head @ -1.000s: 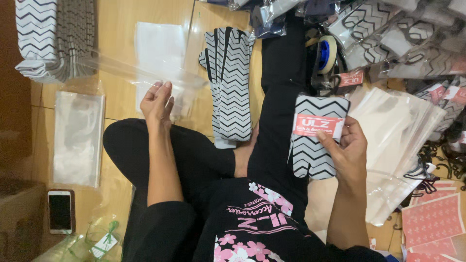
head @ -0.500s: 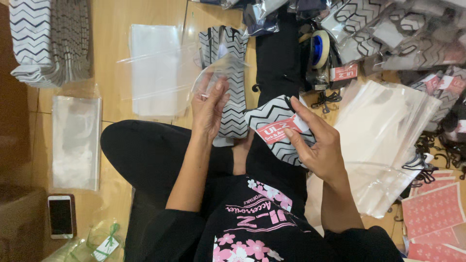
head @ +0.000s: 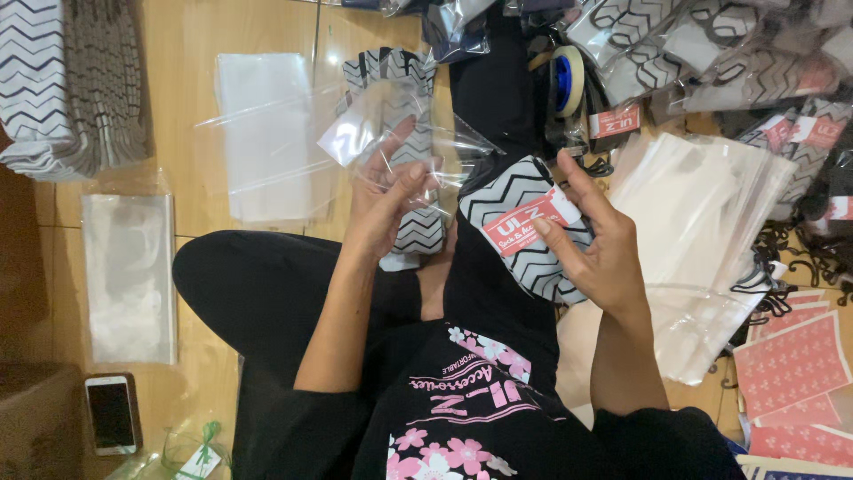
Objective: The person sits on the floor and packages folded zigzag-patterned socks. They place the socks on a hanger, insert them into a clear plastic bag, and seal the bag. The person repeats this process for multiple items.
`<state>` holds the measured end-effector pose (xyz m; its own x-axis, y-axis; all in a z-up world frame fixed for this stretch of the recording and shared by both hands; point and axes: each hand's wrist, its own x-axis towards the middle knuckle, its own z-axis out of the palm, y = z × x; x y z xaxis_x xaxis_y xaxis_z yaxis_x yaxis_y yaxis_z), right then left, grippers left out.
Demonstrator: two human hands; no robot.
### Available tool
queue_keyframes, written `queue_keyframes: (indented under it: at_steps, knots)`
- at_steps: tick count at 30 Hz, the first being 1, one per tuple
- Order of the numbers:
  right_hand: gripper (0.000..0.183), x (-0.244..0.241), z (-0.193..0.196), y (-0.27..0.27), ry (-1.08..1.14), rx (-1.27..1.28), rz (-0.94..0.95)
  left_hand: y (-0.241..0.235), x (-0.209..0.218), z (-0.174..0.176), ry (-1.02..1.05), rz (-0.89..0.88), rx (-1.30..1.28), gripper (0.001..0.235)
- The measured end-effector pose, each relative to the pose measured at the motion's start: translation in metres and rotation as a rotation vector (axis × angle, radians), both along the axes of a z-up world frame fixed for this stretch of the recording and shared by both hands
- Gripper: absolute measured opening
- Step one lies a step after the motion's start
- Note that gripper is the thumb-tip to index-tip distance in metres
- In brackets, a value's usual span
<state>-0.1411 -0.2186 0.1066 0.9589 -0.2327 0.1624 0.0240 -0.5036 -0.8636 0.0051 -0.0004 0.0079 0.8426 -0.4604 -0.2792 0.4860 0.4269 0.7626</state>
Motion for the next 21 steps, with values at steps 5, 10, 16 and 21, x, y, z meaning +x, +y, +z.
queue_keyframes:
  at_steps: [5, 10, 16, 21]
  knots:
    - [0.071, -0.001, -0.013, -0.005, 0.068, 0.357, -0.026, -0.01, -0.012, 0.03, -0.255, -0.044, 0.198, 0.088]
    - [0.074, 0.001, -0.023, -0.003, 0.077, 0.414, -0.066, -0.016, -0.018, 0.036, -0.298, -0.091, 0.123, 0.089]
    - [0.079, 0.0, -0.023, -0.002, 0.02, 0.177, -0.059, -0.009, -0.015, 0.043, -0.3, -0.13, -0.059, 0.097]
    - [0.082, 0.006, -0.012, 0.002, 0.037, 0.414, -0.065, -0.008, -0.014, 0.049, -0.346, -0.178, 0.072, 0.07]
